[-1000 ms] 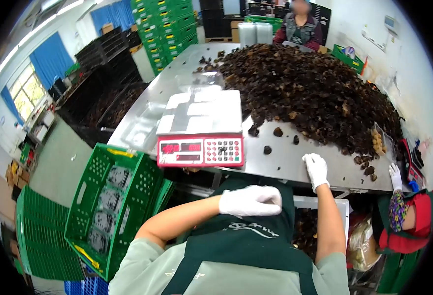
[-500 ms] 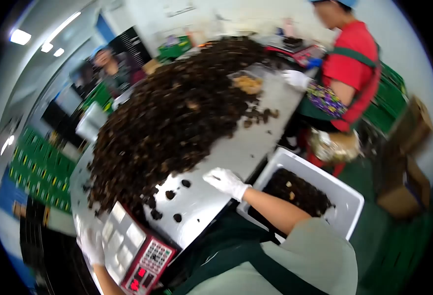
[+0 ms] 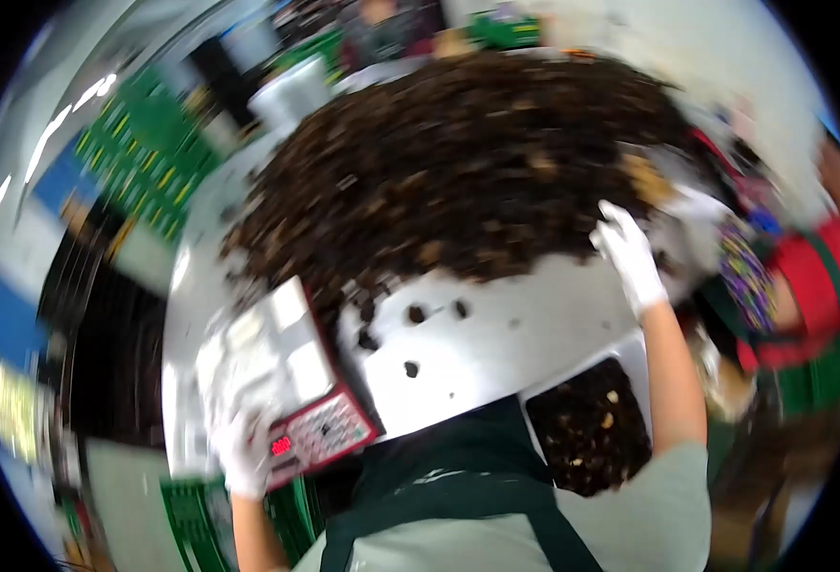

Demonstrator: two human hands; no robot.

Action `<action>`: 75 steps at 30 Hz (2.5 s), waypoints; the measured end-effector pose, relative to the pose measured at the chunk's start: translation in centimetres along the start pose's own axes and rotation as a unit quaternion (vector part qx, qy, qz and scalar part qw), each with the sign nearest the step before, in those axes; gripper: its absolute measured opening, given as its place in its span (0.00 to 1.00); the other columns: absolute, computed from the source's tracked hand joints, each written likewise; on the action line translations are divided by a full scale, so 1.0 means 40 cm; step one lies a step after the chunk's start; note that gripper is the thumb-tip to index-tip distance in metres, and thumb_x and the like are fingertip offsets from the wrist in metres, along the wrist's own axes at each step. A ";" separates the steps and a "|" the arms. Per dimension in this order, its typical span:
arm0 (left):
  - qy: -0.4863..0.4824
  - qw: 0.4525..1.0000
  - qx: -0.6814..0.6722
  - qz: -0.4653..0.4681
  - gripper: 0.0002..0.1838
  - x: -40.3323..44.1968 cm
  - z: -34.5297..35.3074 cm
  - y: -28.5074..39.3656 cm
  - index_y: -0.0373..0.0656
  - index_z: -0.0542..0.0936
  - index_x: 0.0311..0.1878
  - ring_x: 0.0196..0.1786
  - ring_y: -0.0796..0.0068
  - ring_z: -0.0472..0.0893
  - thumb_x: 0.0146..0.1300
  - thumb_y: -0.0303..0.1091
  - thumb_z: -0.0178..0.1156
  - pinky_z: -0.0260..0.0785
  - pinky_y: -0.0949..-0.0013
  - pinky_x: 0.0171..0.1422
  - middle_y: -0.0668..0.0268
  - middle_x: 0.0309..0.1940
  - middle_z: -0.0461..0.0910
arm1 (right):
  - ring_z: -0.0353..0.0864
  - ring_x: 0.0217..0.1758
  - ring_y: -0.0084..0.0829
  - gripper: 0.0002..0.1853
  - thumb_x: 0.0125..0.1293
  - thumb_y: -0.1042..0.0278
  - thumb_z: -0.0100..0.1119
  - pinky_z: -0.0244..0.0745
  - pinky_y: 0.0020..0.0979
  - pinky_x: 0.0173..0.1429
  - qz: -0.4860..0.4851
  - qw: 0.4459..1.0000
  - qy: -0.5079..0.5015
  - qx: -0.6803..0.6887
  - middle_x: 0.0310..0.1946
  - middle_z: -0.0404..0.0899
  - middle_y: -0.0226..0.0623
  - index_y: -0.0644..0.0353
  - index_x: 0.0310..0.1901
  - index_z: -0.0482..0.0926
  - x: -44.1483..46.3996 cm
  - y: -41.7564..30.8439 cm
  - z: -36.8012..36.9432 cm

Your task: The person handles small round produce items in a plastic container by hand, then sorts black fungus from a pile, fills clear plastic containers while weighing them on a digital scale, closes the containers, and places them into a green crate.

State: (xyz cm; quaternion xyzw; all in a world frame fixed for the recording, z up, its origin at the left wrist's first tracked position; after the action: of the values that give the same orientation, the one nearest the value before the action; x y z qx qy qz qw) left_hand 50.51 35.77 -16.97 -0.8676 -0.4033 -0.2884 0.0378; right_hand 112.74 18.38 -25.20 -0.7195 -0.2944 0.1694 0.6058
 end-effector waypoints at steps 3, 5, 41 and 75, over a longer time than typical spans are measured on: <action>-0.046 0.997 0.064 0.006 0.28 -0.006 -0.008 0.054 0.46 0.81 0.56 0.50 0.56 0.81 0.50 0.39 0.76 0.53 0.42 0.78 0.62 0.44 0.82 | 0.74 0.34 0.16 0.20 0.75 0.69 0.55 0.74 0.22 0.42 -0.002 0.989 -0.146 -0.018 0.34 0.80 0.28 0.60 0.65 0.76 -0.184 0.015 0.310; -0.012 0.997 0.076 0.013 0.32 -0.019 -0.041 0.091 0.46 0.80 0.59 0.55 0.57 0.80 0.50 0.42 0.78 0.52 0.41 0.79 0.61 0.49 0.81 | 0.76 0.36 0.16 0.16 0.73 0.71 0.56 0.75 0.22 0.44 -0.052 0.980 -0.180 -0.067 0.34 0.81 0.29 0.60 0.60 0.80 -0.273 0.065 0.426; -0.186 0.973 0.105 0.083 0.10 0.420 0.199 -0.171 0.46 0.85 0.44 0.43 0.55 0.85 0.62 0.35 0.60 0.79 0.54 0.47 0.60 0.39 0.85 | 0.88 0.45 0.39 0.06 0.67 0.74 0.60 0.80 0.34 0.53 -0.145 0.970 -0.064 -0.183 0.41 0.88 0.41 0.60 0.41 0.86 -0.315 0.048 0.446; -0.327 0.847 -0.374 0.189 0.16 -0.012 0.397 0.609 0.44 0.81 0.56 0.47 0.58 0.85 0.65 0.27 0.64 0.80 0.63 0.52 0.61 0.51 0.85 | 0.70 0.29 0.13 0.09 0.75 0.70 0.57 0.66 0.17 0.36 0.085 0.974 0.168 0.127 0.30 0.81 0.25 0.61 0.48 0.86 -0.385 0.154 -0.087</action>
State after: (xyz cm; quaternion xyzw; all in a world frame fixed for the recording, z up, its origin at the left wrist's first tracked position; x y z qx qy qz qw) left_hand 75.31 23.81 -26.32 -0.9197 -0.0826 -0.1045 -0.3694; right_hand 104.31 5.44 -32.20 -0.6773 -0.1023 0.1328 0.7164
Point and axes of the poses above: each hand's wrist, its own x-axis towards the middle knuckle, its own z-axis out of the palm, y = z × x, the point moved 9 cm from there along x, towards the middle knuckle
